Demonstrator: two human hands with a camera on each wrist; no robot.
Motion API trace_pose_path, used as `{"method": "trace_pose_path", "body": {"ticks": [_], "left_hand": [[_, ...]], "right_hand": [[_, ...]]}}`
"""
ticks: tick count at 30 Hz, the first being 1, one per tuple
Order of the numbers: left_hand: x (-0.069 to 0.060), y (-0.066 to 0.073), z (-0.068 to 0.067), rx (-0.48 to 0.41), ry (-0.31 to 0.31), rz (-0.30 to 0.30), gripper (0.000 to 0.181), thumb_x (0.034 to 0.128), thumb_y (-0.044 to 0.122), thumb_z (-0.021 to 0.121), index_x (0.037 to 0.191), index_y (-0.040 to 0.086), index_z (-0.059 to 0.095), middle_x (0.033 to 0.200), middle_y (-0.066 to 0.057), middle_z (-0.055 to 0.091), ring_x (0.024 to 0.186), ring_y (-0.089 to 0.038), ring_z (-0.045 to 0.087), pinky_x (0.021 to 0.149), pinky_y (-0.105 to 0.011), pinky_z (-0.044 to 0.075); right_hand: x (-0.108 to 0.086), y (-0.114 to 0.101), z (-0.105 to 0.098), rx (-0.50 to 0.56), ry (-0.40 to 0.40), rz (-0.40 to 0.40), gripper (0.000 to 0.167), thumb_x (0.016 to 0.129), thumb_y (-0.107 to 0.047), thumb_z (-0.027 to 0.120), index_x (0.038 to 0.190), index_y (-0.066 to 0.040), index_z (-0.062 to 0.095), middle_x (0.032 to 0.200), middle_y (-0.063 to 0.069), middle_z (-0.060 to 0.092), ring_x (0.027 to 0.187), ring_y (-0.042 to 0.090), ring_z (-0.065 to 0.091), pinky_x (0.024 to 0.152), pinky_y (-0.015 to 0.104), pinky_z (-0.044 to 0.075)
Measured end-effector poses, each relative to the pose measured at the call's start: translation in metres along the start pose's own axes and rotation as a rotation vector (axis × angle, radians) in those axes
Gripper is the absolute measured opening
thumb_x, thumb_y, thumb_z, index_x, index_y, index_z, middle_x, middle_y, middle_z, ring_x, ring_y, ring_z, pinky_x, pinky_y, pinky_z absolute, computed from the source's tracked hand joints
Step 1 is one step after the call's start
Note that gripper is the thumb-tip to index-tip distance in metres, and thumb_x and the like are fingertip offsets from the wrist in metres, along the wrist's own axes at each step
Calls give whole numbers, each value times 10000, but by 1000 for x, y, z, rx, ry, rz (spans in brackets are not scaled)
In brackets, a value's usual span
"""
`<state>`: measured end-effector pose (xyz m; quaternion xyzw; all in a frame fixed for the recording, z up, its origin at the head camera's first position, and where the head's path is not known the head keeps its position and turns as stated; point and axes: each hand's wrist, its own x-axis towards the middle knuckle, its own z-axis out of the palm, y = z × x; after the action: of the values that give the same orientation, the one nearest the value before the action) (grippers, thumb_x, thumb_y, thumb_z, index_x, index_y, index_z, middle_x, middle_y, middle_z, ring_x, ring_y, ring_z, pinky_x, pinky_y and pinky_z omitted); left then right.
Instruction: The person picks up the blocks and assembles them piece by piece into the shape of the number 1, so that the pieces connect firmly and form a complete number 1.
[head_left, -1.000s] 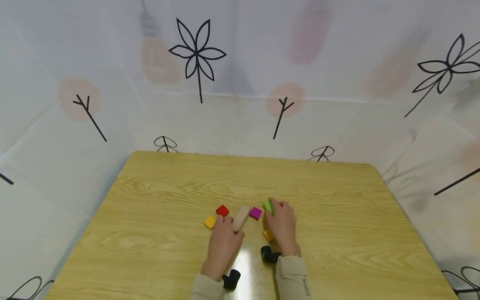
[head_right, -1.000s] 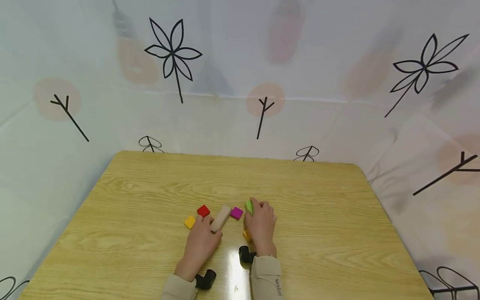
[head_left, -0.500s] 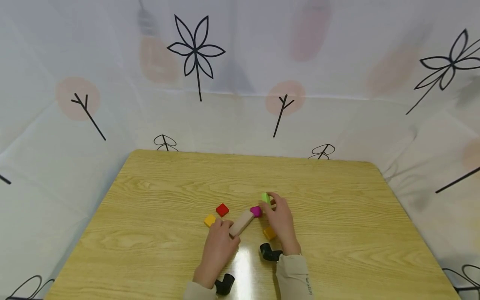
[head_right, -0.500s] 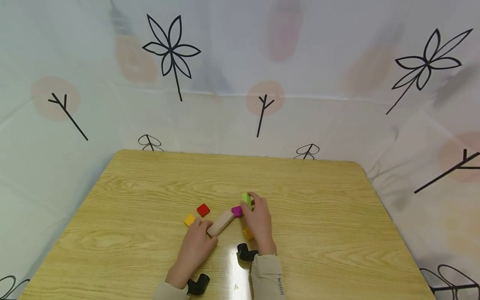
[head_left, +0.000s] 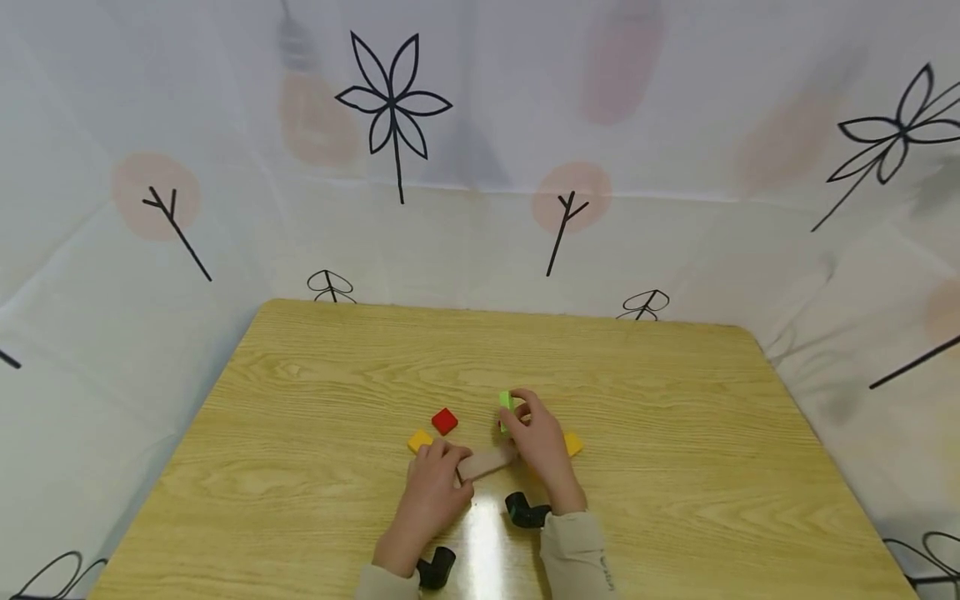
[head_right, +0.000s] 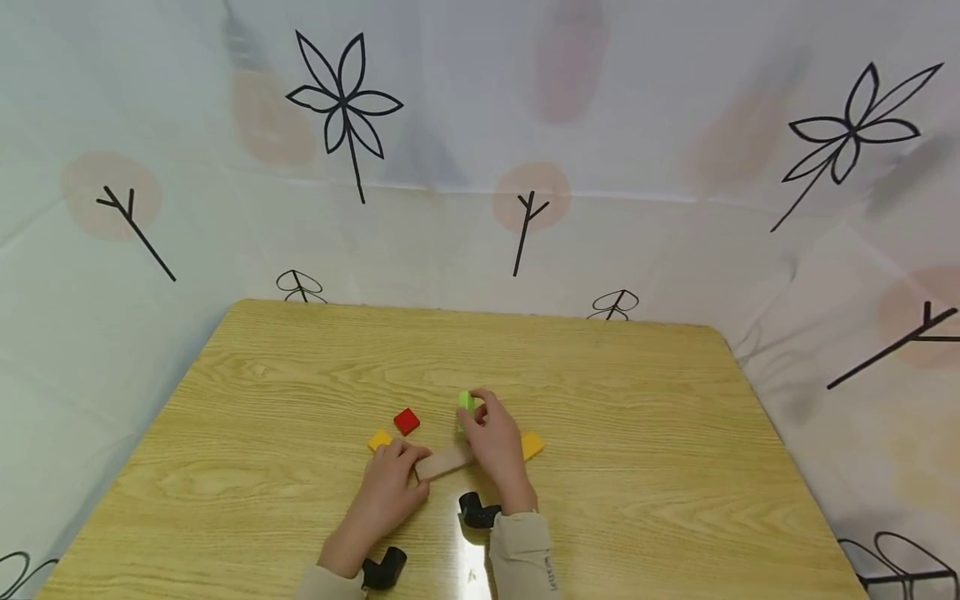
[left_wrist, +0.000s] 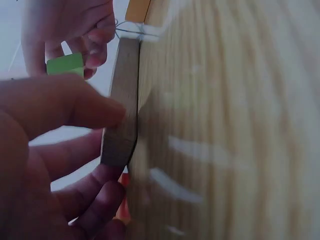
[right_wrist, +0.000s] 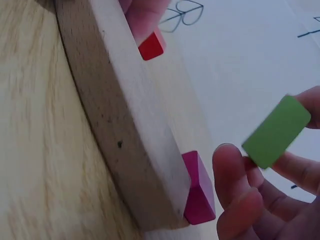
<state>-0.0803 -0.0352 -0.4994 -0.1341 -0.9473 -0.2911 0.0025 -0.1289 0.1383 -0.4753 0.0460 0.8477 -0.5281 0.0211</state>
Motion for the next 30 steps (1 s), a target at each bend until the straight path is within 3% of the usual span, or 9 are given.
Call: {"method": "trace_pose_path", "body": {"ticks": [5, 15, 25, 30], "left_hand": [[-2, -5, 0, -27, -37, 41, 307, 717, 210, 652, 1018, 207, 595, 991, 41, 449, 852, -178, 339, 680, -344, 260], [-7, -11, 0, -126, -69, 42, 290, 754, 300, 689, 1019, 217, 606, 993, 57, 451, 897, -168, 355, 721, -394, 259], [-14, -19, 0, -125, -78, 87, 300, 751, 321, 687, 1034, 242, 625, 975, 84, 476, 987, -181, 380, 769, -428, 276], [-15, -20, 0, -131, -86, 105, 295, 755, 329, 682, 1028, 235, 621, 984, 86, 475, 983, -178, 377, 771, -435, 274]], "right_hand": [[-6, -3, 8, -89, -44, -28, 469, 843, -473, 537, 1217, -198, 463, 820, 9, 523, 580, 183, 536, 516, 308, 417], [-16, -2, 22, -278, -47, -114, 428, 851, -390, 566, 1203, -163, 476, 746, -31, 470, 563, 121, 422, 499, 265, 355], [-28, -7, 26, -380, -102, -122, 466, 836, -409, 574, 1196, -128, 478, 752, -41, 494, 607, 123, 450, 531, 279, 376], [-33, -6, 29, -439, -93, -130, 469, 824, -416, 589, 1171, -116, 490, 735, -55, 508, 595, 104, 453, 529, 273, 377]]}}
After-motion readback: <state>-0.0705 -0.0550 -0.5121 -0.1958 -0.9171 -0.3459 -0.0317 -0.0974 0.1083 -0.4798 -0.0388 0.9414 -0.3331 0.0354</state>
